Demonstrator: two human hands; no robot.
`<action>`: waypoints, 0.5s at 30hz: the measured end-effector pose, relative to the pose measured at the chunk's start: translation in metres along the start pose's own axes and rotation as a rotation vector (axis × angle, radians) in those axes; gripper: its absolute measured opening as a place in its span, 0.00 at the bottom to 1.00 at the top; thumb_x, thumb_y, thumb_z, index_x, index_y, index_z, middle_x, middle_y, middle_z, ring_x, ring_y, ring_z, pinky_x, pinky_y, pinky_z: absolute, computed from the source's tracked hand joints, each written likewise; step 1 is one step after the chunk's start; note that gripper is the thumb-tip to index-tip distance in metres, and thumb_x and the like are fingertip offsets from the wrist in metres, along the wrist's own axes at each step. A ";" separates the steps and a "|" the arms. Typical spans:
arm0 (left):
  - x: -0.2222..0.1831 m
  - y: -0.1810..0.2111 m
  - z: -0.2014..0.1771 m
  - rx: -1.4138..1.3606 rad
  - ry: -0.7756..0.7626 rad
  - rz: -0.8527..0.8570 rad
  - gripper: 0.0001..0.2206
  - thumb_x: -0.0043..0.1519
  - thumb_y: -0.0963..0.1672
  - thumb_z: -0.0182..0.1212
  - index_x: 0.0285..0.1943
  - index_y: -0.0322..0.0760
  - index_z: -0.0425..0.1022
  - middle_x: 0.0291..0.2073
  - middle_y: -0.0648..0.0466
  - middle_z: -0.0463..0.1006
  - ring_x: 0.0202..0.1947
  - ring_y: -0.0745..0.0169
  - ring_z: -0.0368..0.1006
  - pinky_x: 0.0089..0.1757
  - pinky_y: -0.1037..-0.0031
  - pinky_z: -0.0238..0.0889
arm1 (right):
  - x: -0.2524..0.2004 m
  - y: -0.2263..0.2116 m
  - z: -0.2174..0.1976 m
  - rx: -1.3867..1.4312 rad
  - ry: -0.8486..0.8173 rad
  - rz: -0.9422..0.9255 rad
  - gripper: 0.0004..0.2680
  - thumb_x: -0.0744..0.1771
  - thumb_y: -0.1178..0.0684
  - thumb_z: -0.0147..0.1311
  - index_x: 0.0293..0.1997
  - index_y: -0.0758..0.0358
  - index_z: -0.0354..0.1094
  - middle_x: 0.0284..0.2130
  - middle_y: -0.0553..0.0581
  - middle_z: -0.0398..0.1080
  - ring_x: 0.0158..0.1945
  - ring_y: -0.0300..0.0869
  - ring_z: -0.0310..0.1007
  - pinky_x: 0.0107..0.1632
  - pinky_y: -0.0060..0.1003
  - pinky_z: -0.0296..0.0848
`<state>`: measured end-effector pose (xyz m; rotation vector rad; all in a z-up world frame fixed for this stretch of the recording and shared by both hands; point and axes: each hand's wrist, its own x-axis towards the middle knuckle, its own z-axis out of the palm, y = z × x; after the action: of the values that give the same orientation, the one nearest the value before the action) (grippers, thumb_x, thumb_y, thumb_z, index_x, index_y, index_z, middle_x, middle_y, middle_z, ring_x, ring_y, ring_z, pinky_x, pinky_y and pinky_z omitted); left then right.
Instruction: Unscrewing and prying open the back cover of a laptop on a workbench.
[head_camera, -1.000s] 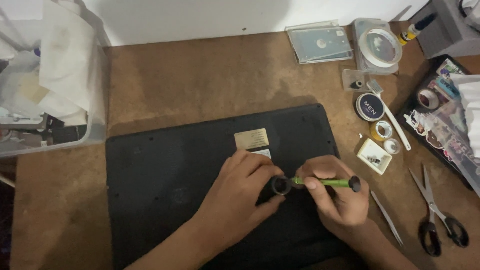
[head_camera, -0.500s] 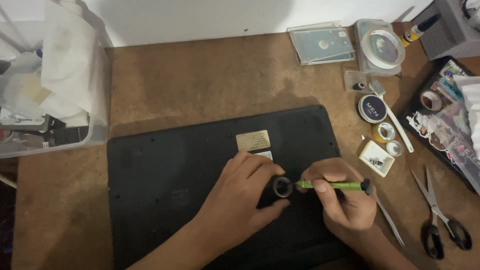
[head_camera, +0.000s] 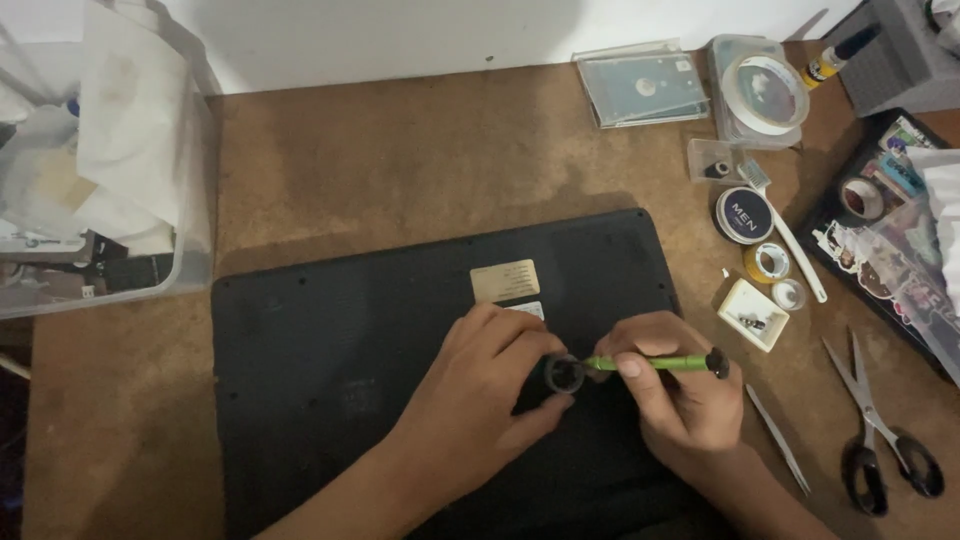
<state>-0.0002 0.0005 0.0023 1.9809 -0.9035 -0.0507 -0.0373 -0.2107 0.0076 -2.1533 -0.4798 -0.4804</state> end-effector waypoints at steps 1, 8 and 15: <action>0.000 0.000 0.000 0.000 0.001 0.000 0.11 0.58 0.42 0.70 0.48 0.36 0.77 0.45 0.51 0.75 0.46 0.53 0.69 0.47 0.63 0.62 | 0.001 0.001 0.000 0.000 0.000 -0.001 0.09 0.70 0.58 0.44 0.33 0.68 0.68 0.30 0.61 0.73 0.34 0.46 0.79 0.43 0.35 0.78; 0.000 -0.002 0.002 0.005 -0.002 -0.011 0.12 0.58 0.43 0.70 0.48 0.36 0.77 0.45 0.51 0.75 0.47 0.52 0.69 0.46 0.62 0.62 | -0.014 0.017 0.003 0.092 0.048 -0.057 0.01 0.70 0.62 0.46 0.44 0.68 0.61 0.34 0.64 0.71 0.35 0.49 0.79 0.43 0.41 0.83; -0.001 -0.001 0.002 0.009 0.005 -0.004 0.16 0.56 0.44 0.72 0.50 0.36 0.75 0.47 0.50 0.75 0.47 0.52 0.68 0.47 0.61 0.62 | -0.012 0.006 0.003 0.145 0.072 0.009 0.03 0.70 0.60 0.44 0.40 0.70 0.61 0.33 0.65 0.70 0.35 0.50 0.79 0.43 0.41 0.81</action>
<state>-0.0010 0.0004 0.0000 1.9905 -0.8977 -0.0436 -0.0441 -0.2132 -0.0041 -1.9915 -0.4511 -0.5010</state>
